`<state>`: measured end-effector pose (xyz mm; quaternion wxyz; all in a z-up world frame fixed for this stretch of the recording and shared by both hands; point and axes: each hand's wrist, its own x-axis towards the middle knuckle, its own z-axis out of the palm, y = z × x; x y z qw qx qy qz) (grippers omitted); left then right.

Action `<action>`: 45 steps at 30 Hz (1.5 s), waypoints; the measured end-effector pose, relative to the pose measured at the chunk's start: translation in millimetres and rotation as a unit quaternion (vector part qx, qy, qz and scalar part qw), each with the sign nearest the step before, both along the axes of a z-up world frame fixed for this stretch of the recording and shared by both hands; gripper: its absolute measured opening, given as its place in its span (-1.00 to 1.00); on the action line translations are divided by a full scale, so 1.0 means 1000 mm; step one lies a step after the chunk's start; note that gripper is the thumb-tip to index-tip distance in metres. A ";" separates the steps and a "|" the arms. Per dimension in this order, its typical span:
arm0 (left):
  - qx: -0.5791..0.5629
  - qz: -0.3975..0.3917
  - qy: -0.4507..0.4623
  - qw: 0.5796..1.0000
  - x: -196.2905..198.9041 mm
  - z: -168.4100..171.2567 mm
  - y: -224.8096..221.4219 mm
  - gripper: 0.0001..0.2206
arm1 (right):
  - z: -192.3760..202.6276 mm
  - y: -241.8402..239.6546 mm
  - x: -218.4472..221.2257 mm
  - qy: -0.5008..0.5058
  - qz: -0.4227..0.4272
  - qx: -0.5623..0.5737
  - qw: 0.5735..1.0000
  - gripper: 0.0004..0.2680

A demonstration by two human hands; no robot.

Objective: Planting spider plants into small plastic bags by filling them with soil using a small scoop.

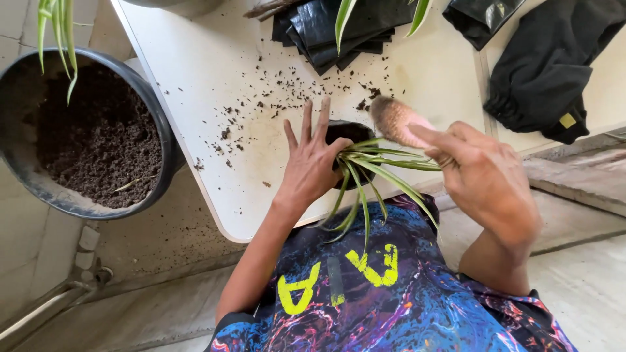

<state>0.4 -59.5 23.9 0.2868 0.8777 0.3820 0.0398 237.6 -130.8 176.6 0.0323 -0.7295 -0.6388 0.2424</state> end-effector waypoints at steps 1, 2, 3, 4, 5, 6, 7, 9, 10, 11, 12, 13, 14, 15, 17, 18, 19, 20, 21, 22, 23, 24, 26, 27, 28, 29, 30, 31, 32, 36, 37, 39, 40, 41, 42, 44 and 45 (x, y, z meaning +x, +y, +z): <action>0.000 -0.001 0.002 1.000 0.003 0.001 -0.002 -0.69 | 0.000 -0.001 0.003 0.002 -0.001 0.000 1.000 -0.66; 0.010 -0.006 0.001 1.000 0.007 0.001 -0.004 -0.70 | -0.001 -0.003 0.007 0.006 -0.024 0.030 0.999 -0.69; 0.019 -0.011 -0.001 1.000 0.011 0.002 -0.005 -0.67 | -0.001 -0.004 0.010 0.010 -0.047 0.059 0.997 -0.71; 0.018 -0.013 -0.001 1.000 0.011 -0.002 -0.007 -0.67 | -0.004 -0.006 0.015 0.010 -0.049 0.058 0.997 -0.71; 0.038 -0.004 -0.030 0.999 0.011 -0.007 -0.008 -0.79 | -0.006 -0.008 0.020 0.023 -0.035 0.110 0.993 -0.73; 0.059 0.004 -0.059 0.997 0.010 -0.011 -0.009 -0.87 | -0.009 -0.010 0.025 0.035 -0.021 0.161 0.986 -0.75; 0.058 0.003 -0.059 0.997 0.006 -0.018 -0.012 -0.87 | -0.009 -0.010 0.025 0.035 -0.022 0.161 0.986 -0.75; 0.040 0.078 -0.239 0.967 -0.001 -0.033 -0.013 -0.77 | -0.011 -0.008 0.025 0.052 -0.035 0.143 0.988 -0.73; 0.039 0.076 -0.240 0.967 -0.002 -0.036 -0.016 -0.77 | -0.016 -0.010 0.022 0.051 -0.037 0.142 0.988 -0.73; 0.048 0.111 -0.295 0.948 -0.003 -0.040 -0.018 -0.90 | -0.022 -0.011 0.019 0.049 -0.041 0.083 0.995 -0.71; 0.055 0.147 -0.348 0.924 -0.005 -0.044 -0.022 -0.87 | -0.028 -0.012 0.016 0.047 -0.044 0.021 0.998 -0.68; 0.052 0.147 -0.348 0.924 -0.004 -0.046 -0.024 -0.87 | -0.033 -0.013 0.007 0.046 -0.045 0.019 0.998 -0.68; 0.059 0.148 -0.371 0.915 -0.004 -0.047 -0.026 -0.91 | -0.038 -0.013 -0.002 0.052 -0.010 -0.039 0.998 -0.67; 0.065 0.149 -0.393 0.905 -0.005 -0.049 -0.029 -0.95 | -0.043 -0.014 -0.012 0.058 0.024 -0.096 0.993 -0.66; 0.072 0.161 -0.405 0.897 -0.009 -0.071 -0.035 -0.88 | -0.044 -0.007 -0.034 0.059 0.056 -0.105 0.991 -0.70; 0.078 0.167 -0.420 0.889 -0.009 -0.082 -0.037 -0.80 | -0.044 -0.004 -0.045 0.058 0.083 -0.111 0.989 -0.73; 0.077 0.164 -0.420 0.889 -0.007 -0.079 -0.039 -0.80 | -0.056 0.000 -0.052 0.058 0.080 -0.111 0.989 -0.73; 0.094 0.167 -0.449 0.873 -0.004 -0.076 -0.040 -0.74 | -0.068 0.004 -0.059 0.033 0.062 -0.139 0.988 -0.73; 0.110 0.170 -0.477 0.855 0.000 -0.074 -0.041 -0.68 | -0.079 0.008 -0.065 0.008 0.044 -0.167 0.985 -0.73; 0.110 0.169 -0.480 0.854 0.003 -0.071 -0.041 -0.68 | -0.066 0.008 -0.063 0.006 0.042 -0.166 0.985 -0.73; 0.117 0.166 -0.479 0.854 0.006 -0.068 -0.041 -0.74 | -0.054 0.008 -0.061 -0.003 0.050 -0.175 0.983 -0.72; 0.125 0.164 -0.474 0.856 0.004 -0.064 -0.040 -0.80 | -0.041 0.010 -0.062 -0.009 0.060 -0.184 0.981 -0.71; 0.115 0.169 -0.479 0.853 0.004 -0.068 -0.040 -0.77 | -0.065 0.010 -0.059 -0.012 0.052 -0.178 0.983 -0.72; 0.105 0.175 -0.485 0.850 0.004 -0.070 -0.038 -0.75 | -0.077 0.011 -0.057 -0.017 0.044 -0.173 0.984 -0.72; 0.102 0.176 -0.487 0.849 0.006 -0.070 -0.041 -0.75 | -0.065 0.011 -0.057 -0.019 0.043 -0.176 0.983 -0.72; 0.103 0.180 -0.486 0.849 0.008 -0.070 -0.043 -0.76 | -0.052 0.012 -0.057 -0.016 0.038 -0.181 0.983 -0.72; 0.111 0.180 -0.484 0.849 0.008 -0.068 -0.039 -0.77 | -0.040 0.017 -0.058 -0.008 0.033 -0.178 0.983 -0.72; 0.114 0.177 -0.484 0.849 0.008 -0.070 -0.036 -0.77 | -0.051 0.018 -0.058 -0.008 0.032 -0.175 0.984 -0.72; 0.110 0.181 -0.491 0.845 0.009 -0.071 -0.037 -0.78 | -0.062 0.015 -0.058 0.006 0.023 -0.176 0.984 -0.72; 0.104 0.191 -0.499 0.839 0.015 -0.062 -0.038 -0.78 | -0.035 0.002 -0.060 0.037 -0.004 -0.183 0.982 -0.71; 0.108 0.192 -0.497 0.840 0.014 -0.062 -0.032 -0.78 | -0.044 0.005 -0.063 0.039 -0.002 -0.180 0.983 -0.71; 0.100 0.190 -0.489 0.845 0.013 -0.063 -0.035 -0.80 | -0.060 -0.002 -0.068 0.028 0.003 -0.178 0.984 -0.72; 0.105 0.188 -0.492 0.844 0.017 -0.061 -0.033 -0.80 | -0.064 -0.005 -0.068 0.027 0.004 -0.173 0.985 -0.72; 0.114 0.189 -0.487 0.845 0.021 -0.059 -0.031 -0.82 | -0.067 -0.008 -0.068 0.034 0.000 -0.167 0.985 -0.72; 0.115 0.190 -0.476 0.851 0.018 -0.056 -0.036 -0.84 | -0.071 -0.017 -0.073 0.047 -0.008 -0.170 0.984 -0.72; 0.112 0.193 -0.480 0.848 0.015 -0.054 -0.035 -0.85 | -0.064 -0.017 -0.082 0.057 -0.012 -0.178 0.982 -0.71; 0.112 0.197 -0.487 0.843 0.018 -0.053 -0.033 -0.85 | -0.061 -0.016 -0.084 0.063 -0.015 -0.184 0.981 -0.70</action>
